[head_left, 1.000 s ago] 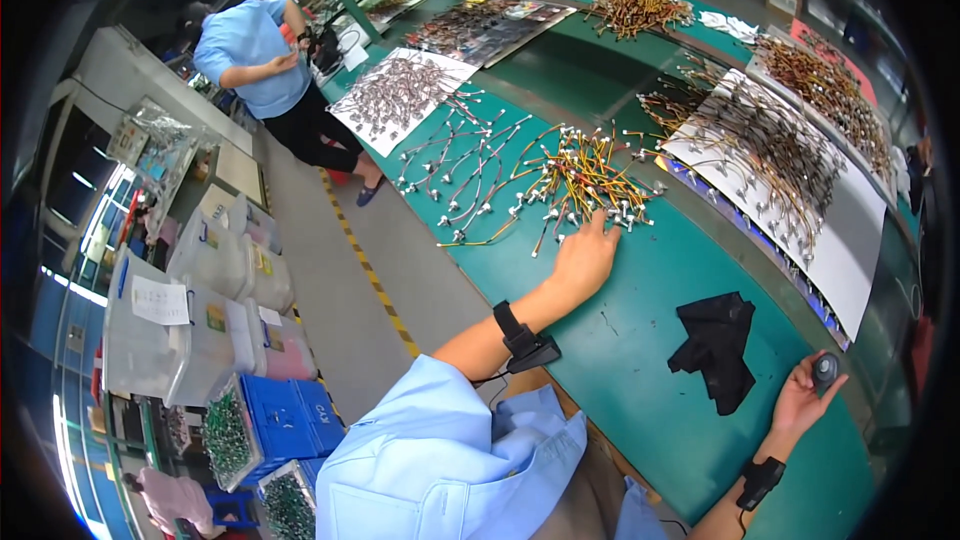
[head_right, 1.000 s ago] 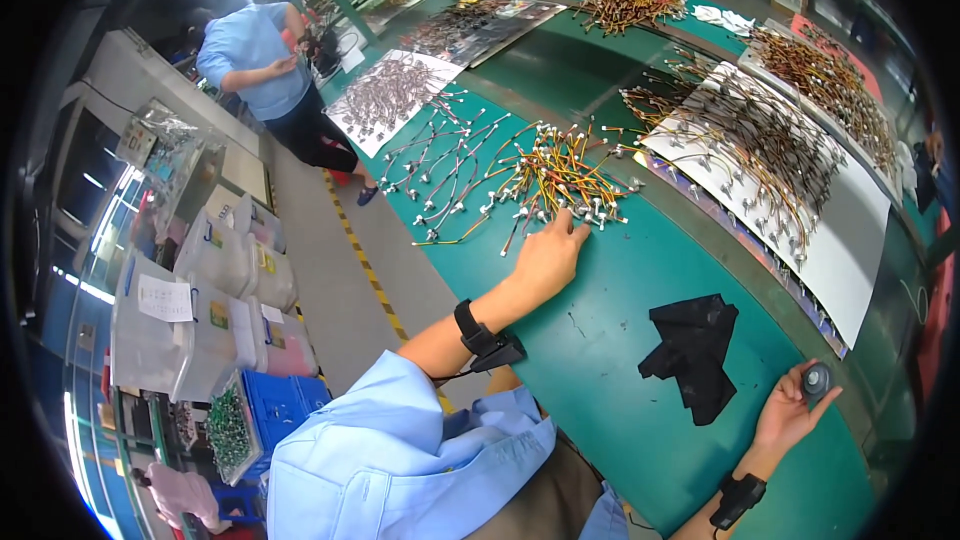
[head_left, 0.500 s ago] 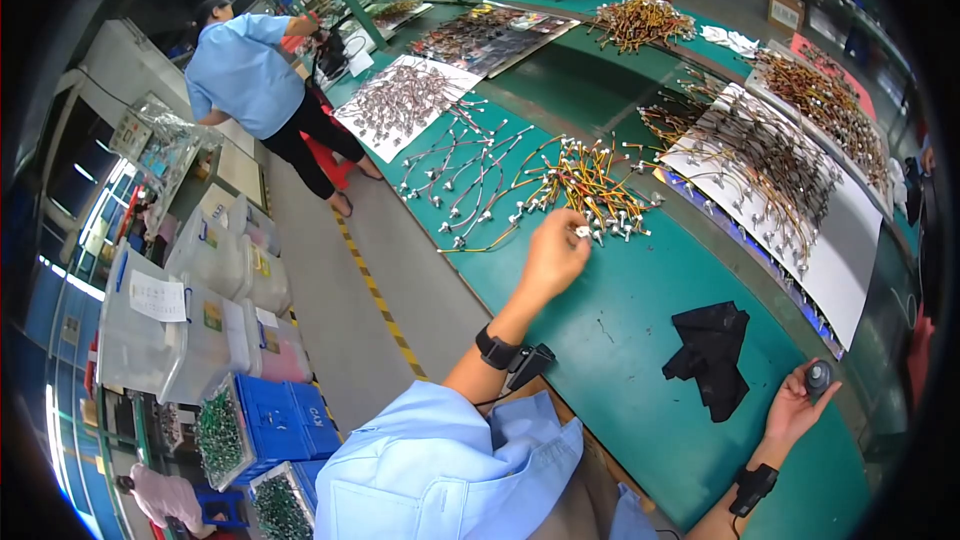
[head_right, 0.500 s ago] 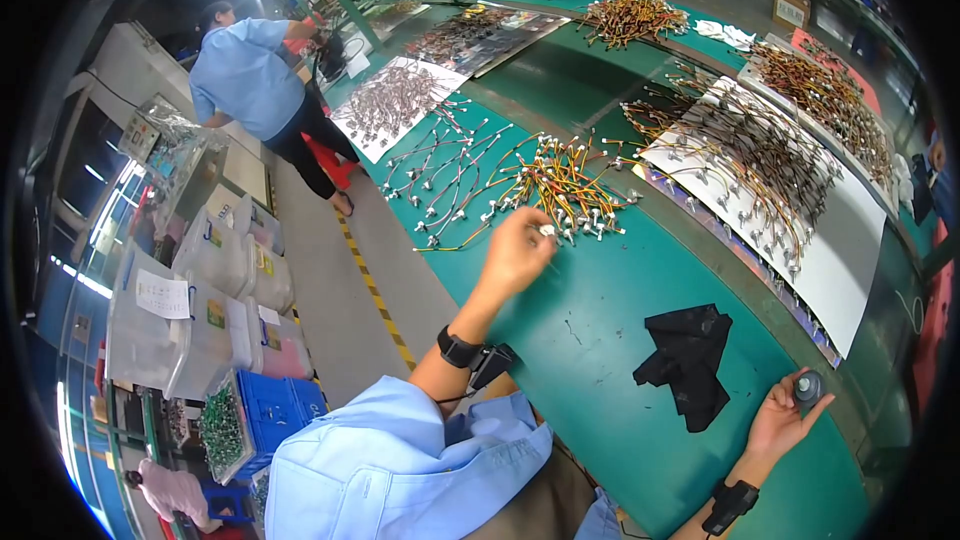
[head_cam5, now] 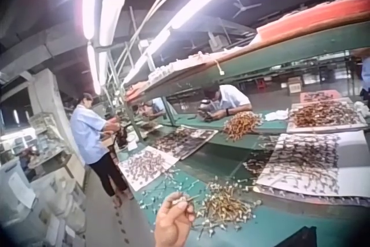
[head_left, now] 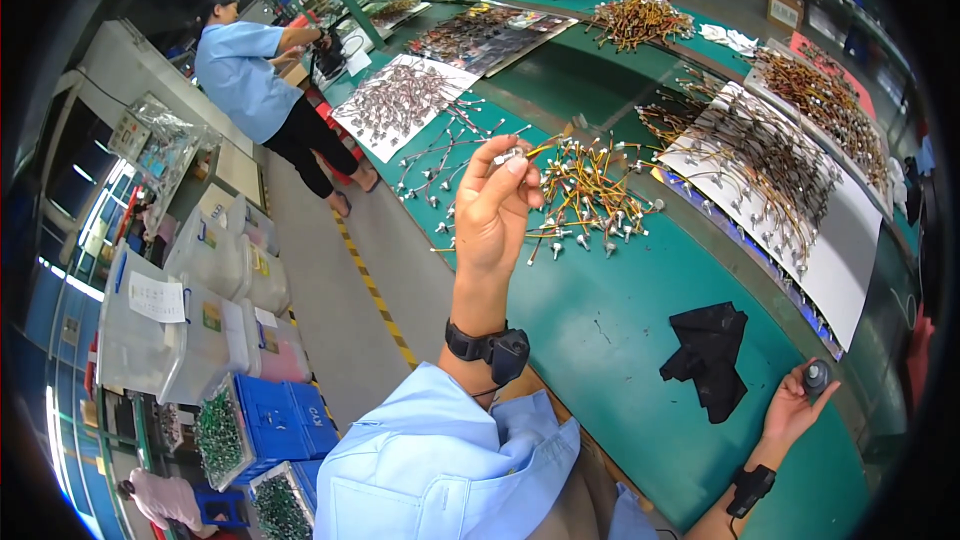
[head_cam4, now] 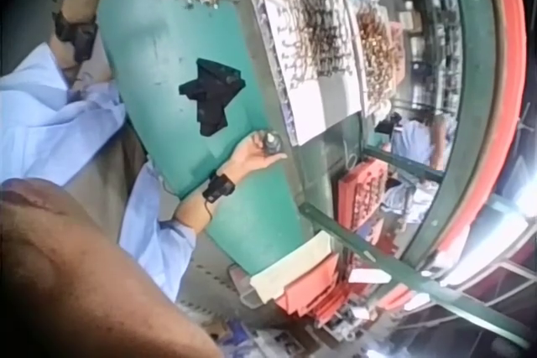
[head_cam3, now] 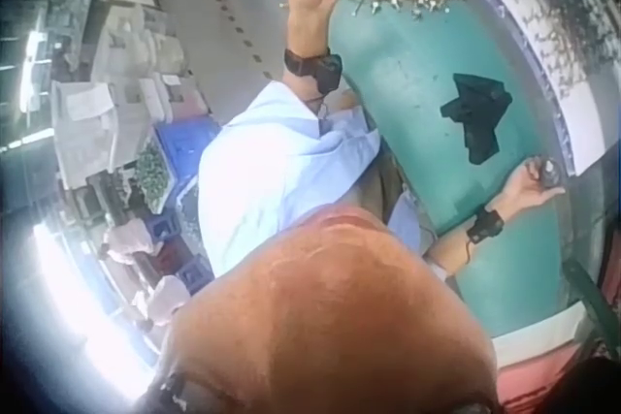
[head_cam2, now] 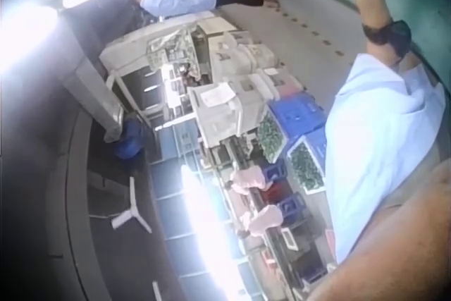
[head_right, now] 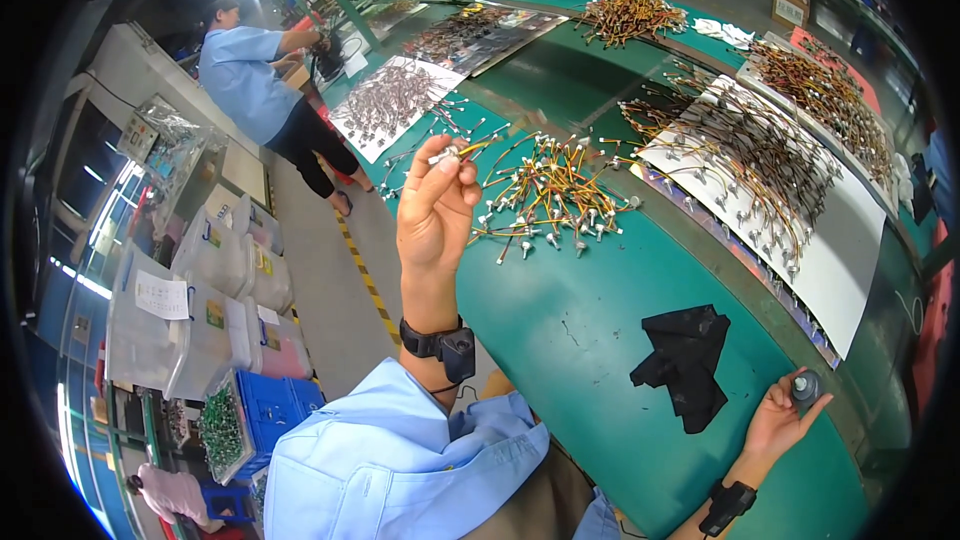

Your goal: Assembling electronic components by applying glue to connect wires.

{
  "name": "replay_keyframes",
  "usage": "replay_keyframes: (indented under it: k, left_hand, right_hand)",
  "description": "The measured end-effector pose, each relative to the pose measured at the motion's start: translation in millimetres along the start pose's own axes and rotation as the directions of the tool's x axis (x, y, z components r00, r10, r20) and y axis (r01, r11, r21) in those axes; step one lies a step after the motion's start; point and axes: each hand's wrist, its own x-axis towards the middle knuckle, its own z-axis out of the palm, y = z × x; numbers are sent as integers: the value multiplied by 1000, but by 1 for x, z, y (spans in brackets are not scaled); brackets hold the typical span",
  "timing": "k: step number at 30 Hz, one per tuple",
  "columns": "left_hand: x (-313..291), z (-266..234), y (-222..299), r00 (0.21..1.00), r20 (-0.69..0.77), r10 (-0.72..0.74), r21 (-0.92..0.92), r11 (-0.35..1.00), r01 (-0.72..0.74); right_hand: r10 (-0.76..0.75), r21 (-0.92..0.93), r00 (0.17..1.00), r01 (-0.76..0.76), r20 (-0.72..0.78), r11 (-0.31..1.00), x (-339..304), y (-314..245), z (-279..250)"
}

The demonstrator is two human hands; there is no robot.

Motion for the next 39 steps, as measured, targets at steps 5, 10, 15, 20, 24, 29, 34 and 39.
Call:
replay_keyframes:
  k: [5, 10, 15, 20, 24, 29, 34, 39]
  left_hand:
    - [-2, 38, -15, 997, 80, -23, -62, 998, 28]
    - [-14, 61, -74, 935, 81, -345, -67, 934, 351]
    - [-30, 62, -126, 790, 107, -604, -29, 792, 610]
    - [-34, 49, -152, 734, 175, -656, -45, 740, 672]
    - [-37, 34, -169, 713, 220, -666, -213, 680, 701]
    - [-51, 30, -177, 646, 144, -749, -229, 610, 758]
    - [-61, 32, -185, 575, 241, -782, -60, 579, 813]
    - [-69, 36, -190, 507, 306, -806, 23, 539, 842]
  right_hand:
    - [4, 9, 1000, -4, 9, 1000, 1, -4, -3]
    - [2, 9, 1000, -2, 23, 1000, 3, 0, -2]
    - [19, 22, 999, -21, 45, 1000, 8, 1, -3]
    - [-37, 3, 996, 38, -78, 999, 5, 6, 9]
    - [-9, 17, 999, 10, -39, 1000, 7, 5, 4]
    - [37, 32, 999, -38, 36, 999, 11, 3, -2]
    - [41, 33, 998, -43, 50, 999, 13, 1, -2]
    - [7, 15, 1000, -7, -9, 1000, 12, 6, 7]
